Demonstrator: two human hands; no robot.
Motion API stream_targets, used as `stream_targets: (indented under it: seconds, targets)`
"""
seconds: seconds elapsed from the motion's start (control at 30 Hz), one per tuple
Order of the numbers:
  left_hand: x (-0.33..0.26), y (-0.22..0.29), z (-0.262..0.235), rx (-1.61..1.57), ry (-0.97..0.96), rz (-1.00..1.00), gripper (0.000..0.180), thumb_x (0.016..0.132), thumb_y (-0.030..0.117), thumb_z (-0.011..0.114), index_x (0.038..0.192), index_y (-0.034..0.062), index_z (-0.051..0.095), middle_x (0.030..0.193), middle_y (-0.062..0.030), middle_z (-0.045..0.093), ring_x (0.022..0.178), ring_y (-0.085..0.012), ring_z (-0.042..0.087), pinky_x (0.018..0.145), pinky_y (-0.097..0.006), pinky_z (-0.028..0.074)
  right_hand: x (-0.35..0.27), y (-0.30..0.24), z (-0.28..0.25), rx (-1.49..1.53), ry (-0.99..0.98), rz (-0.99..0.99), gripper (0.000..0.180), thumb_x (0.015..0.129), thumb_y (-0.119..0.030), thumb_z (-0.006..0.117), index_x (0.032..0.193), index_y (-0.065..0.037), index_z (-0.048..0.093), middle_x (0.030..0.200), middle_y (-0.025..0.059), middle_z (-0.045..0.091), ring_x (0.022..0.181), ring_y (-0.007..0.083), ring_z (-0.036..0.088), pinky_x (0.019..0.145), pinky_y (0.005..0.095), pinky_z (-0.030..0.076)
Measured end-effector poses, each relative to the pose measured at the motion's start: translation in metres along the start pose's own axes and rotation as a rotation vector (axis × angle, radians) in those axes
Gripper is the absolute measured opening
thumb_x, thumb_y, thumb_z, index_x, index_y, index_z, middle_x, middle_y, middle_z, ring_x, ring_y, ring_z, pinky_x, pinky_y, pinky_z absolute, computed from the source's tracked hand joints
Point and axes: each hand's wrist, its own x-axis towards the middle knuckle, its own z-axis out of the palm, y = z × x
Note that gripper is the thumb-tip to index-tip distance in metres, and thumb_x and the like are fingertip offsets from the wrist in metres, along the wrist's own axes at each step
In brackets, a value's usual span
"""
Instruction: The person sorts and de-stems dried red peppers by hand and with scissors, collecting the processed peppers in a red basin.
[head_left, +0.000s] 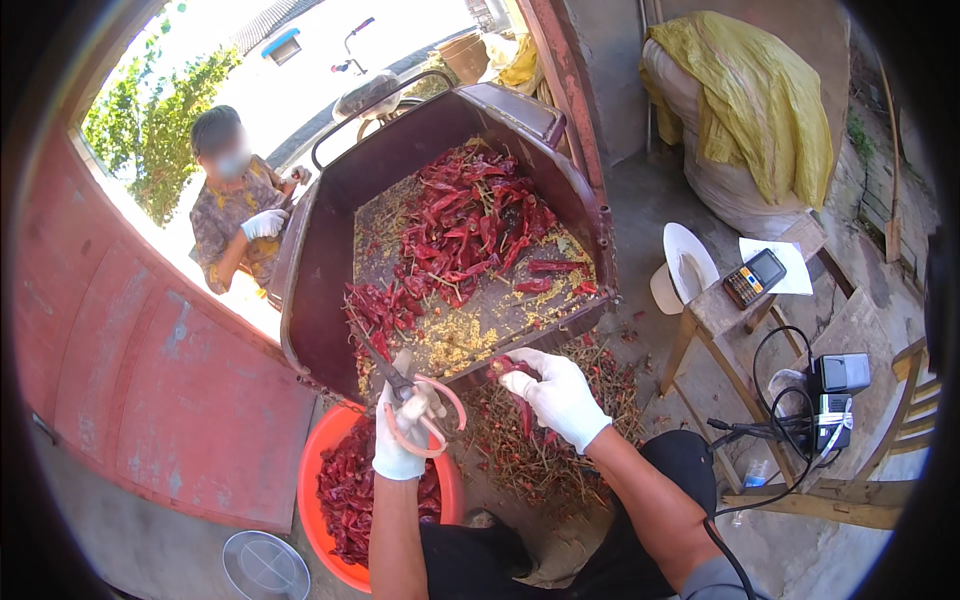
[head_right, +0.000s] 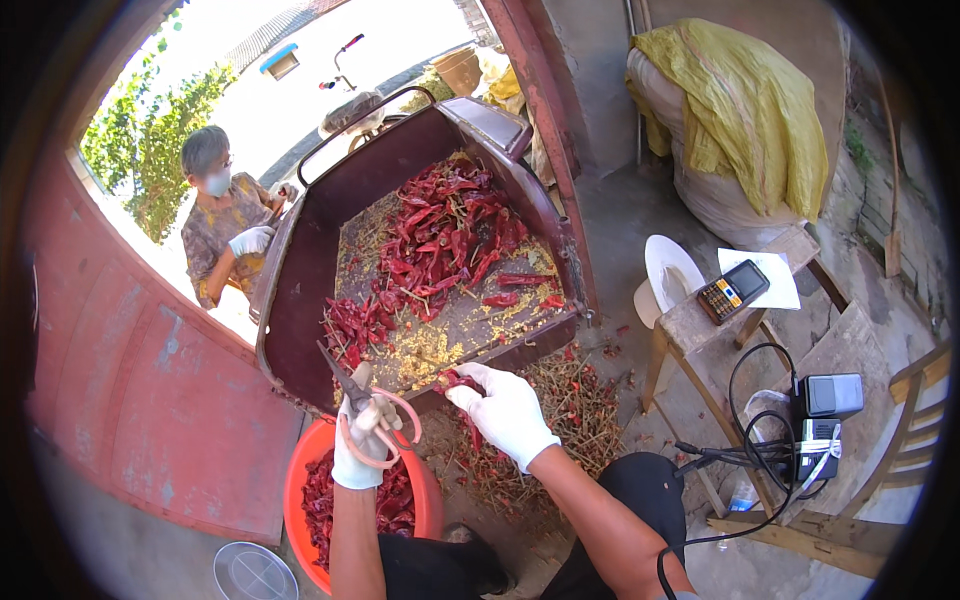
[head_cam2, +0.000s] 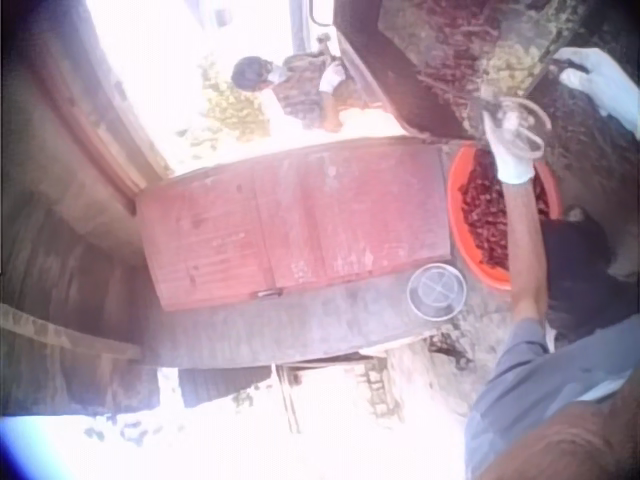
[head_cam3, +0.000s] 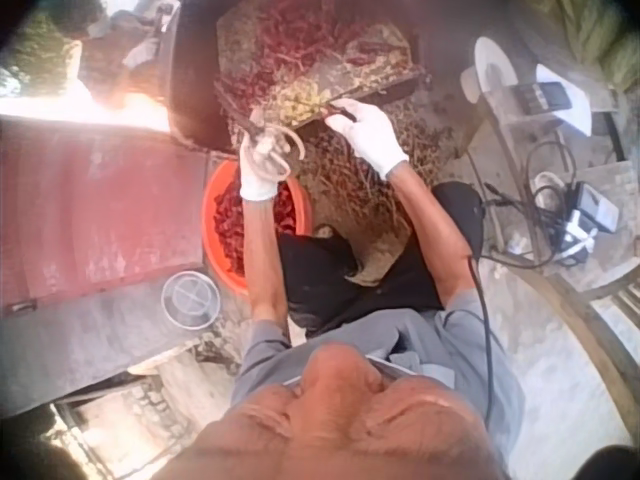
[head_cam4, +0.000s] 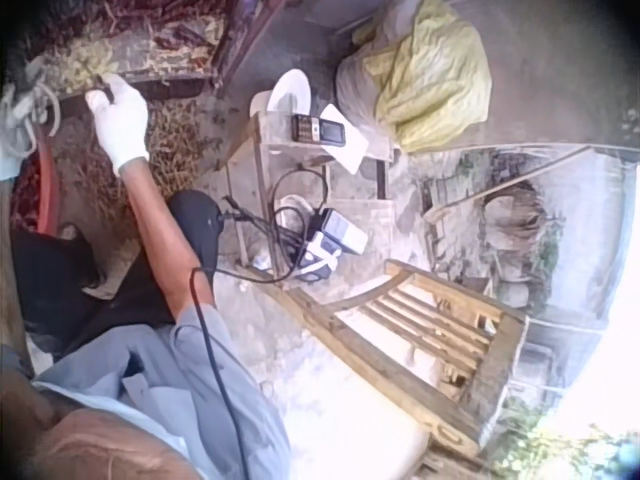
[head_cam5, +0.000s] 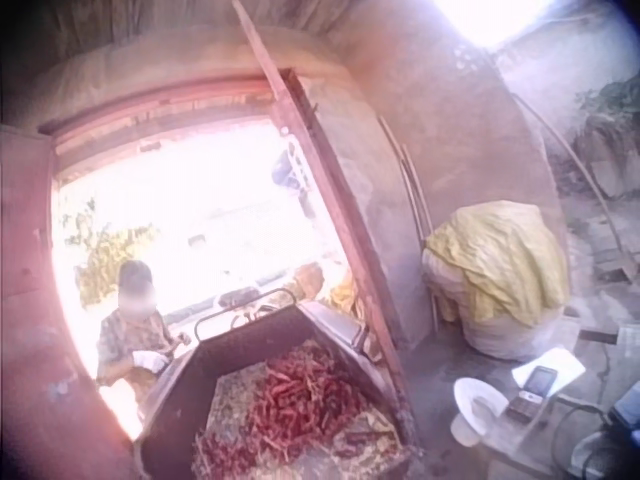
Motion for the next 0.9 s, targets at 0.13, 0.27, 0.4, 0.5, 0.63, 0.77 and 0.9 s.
stream_targets:
  seconds: [0.13, 0.27, 0.4, 0.5, 0.63, 0.77, 0.9]
  targets:
    - [-0.005, 0.006, 0.014, 0.366, 0.08, -0.071, 0.026, 0.094, 0.019, 0.06, 0.107, -0.0042, 0.062, 0.062, -0.0015, 0.051, 0.051, -0.0112, 0.046, 0.048, -0.026, 0.038, -0.003, 0.0, -0.004, -0.052, 0.03, -0.035, 0.043, 0.09, -0.033, 0.066, 0.122, -0.005, 0.065, 0.106, 0.0186, 0.071, 0.1, 0.0344, 0.068, 0.087, 0.0382, 0.052]
    - [-0.024, 0.001, 0.028, 1.112, 0.0, 0.047, 0.029, 0.089, 0.007, 0.069, 0.118, 0.0003, 0.067, 0.082, -0.0022, 0.066, 0.075, -0.0054, 0.054, 0.069, -0.023, 0.048, -0.001, 0.001, -0.002, -0.156, 0.093, -0.095, 0.04, 0.09, -0.033, 0.066, 0.121, -0.007, 0.066, 0.104, 0.0176, 0.071, 0.097, 0.0343, 0.068, 0.086, 0.0383, 0.052]
    - [-0.029, 0.001, 0.031, 1.539, -0.19, 0.356, 0.034, 0.085, 0.015, 0.071, 0.118, 0.0069, 0.068, 0.085, -0.0164, 0.069, 0.077, -0.0322, 0.067, 0.071, -0.039, 0.054, -0.002, -0.004, -0.002, -0.176, 0.14, -0.096, 0.039, 0.089, -0.032, 0.066, 0.119, -0.008, 0.067, 0.104, 0.0173, 0.071, 0.096, 0.0333, 0.068, 0.085, 0.0378, 0.052]
    - [-0.036, 0.006, 0.031, 1.591, -0.223, 0.285, 0.034, 0.084, 0.017, 0.071, 0.116, 0.0086, 0.069, 0.084, -0.0166, 0.068, 0.078, -0.0356, 0.066, 0.07, -0.041, 0.053, -0.003, -0.012, -0.004, -0.159, 0.155, -0.052, 0.038, 0.089, -0.028, 0.067, 0.119, -0.006, 0.067, 0.103, 0.0171, 0.071, 0.095, 0.031, 0.069, 0.085, 0.036, 0.052]
    - [-0.039, 0.008, 0.026, 1.51, -0.244, 0.193, 0.035, 0.084, 0.018, 0.071, 0.117, 0.0072, 0.069, 0.089, -0.0188, 0.069, 0.08, -0.0367, 0.068, 0.072, -0.04, 0.054, 0.0, -0.007, -0.001, -0.145, 0.165, -0.062, 0.036, 0.089, -0.028, 0.067, 0.117, -0.006, 0.067, 0.103, 0.0164, 0.071, 0.094, 0.0306, 0.069, 0.085, 0.0362, 0.052]
    - [-0.04, 0.012, 0.024, 1.381, -0.301, 0.022, 0.037, 0.086, 0.017, 0.071, 0.12, 0.0028, 0.067, 0.089, -0.0173, 0.071, 0.08, -0.0263, 0.07, 0.074, -0.035, 0.054, -0.001, -0.002, 0.006, -0.213, 0.225, -0.132, 0.033, 0.089, -0.03, 0.068, 0.114, -0.008, 0.069, 0.101, 0.0148, 0.071, 0.092, 0.0327, 0.068, 0.083, 0.0397, 0.052]
    - [-0.042, 0.008, 0.013, 1.195, -0.318, -0.182, 0.036, 0.09, 0.016, 0.069, 0.122, 0.0001, 0.066, 0.086, -0.0089, 0.069, 0.075, -0.0154, 0.065, 0.072, -0.03, 0.053, -0.003, -0.005, 0.009, -0.389, 0.297, -0.264, 0.028, 0.085, -0.023, 0.07, 0.109, -0.008, 0.07, 0.092, 0.012, 0.069, 0.085, 0.032, 0.068, 0.076, 0.0392, 0.053]
